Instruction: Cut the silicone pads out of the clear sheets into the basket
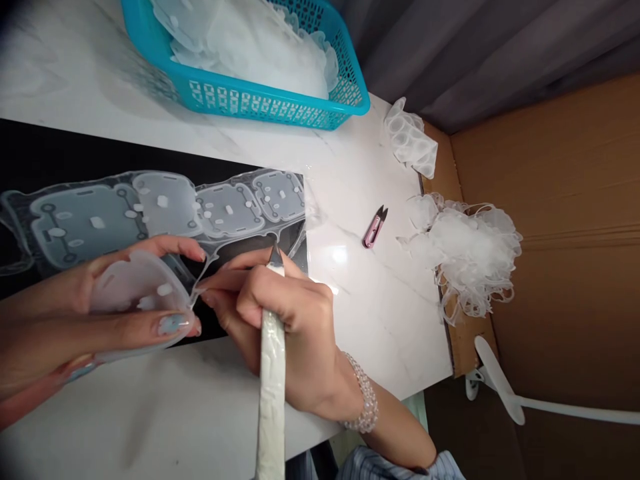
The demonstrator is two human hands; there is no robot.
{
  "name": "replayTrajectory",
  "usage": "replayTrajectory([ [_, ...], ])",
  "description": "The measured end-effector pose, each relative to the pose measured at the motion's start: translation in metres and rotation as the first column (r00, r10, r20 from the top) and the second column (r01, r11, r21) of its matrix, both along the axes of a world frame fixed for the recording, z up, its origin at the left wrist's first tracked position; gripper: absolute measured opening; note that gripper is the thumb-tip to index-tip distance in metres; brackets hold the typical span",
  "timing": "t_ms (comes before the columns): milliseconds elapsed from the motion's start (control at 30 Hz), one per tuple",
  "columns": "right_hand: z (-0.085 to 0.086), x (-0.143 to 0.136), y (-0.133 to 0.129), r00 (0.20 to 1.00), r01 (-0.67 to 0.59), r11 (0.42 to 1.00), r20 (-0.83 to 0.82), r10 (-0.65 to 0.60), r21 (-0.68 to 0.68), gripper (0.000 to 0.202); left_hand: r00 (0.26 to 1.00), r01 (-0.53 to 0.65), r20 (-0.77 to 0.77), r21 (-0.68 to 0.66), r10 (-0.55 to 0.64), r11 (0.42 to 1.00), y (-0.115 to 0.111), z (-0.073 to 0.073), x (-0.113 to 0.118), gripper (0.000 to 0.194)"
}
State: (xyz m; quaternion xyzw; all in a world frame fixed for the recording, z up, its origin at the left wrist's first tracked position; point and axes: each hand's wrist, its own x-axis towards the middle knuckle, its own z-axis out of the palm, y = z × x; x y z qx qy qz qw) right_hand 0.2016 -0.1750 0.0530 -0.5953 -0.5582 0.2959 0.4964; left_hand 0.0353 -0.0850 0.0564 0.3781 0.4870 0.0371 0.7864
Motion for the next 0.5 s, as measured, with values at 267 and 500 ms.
replayTrajectory([
  [267, 0.01, 0.017, 0.0, 0.961, 0.019, 0.981, -0.266, -0.072, -0.195, 0.029, 0.996, 0.084, -0.026, 0.122, -0.082, 0.989, -0.004, -0.025, 0.001, 0.033],
  [500, 0.018, 0.016, -0.005, 0.982, -0.016, 0.963, -0.185, -0.036, -0.271, 0.019, 0.986, 0.089, -0.138, -0.022, -0.091, 0.996, -0.004, -0.007, 0.004, 0.032],
])
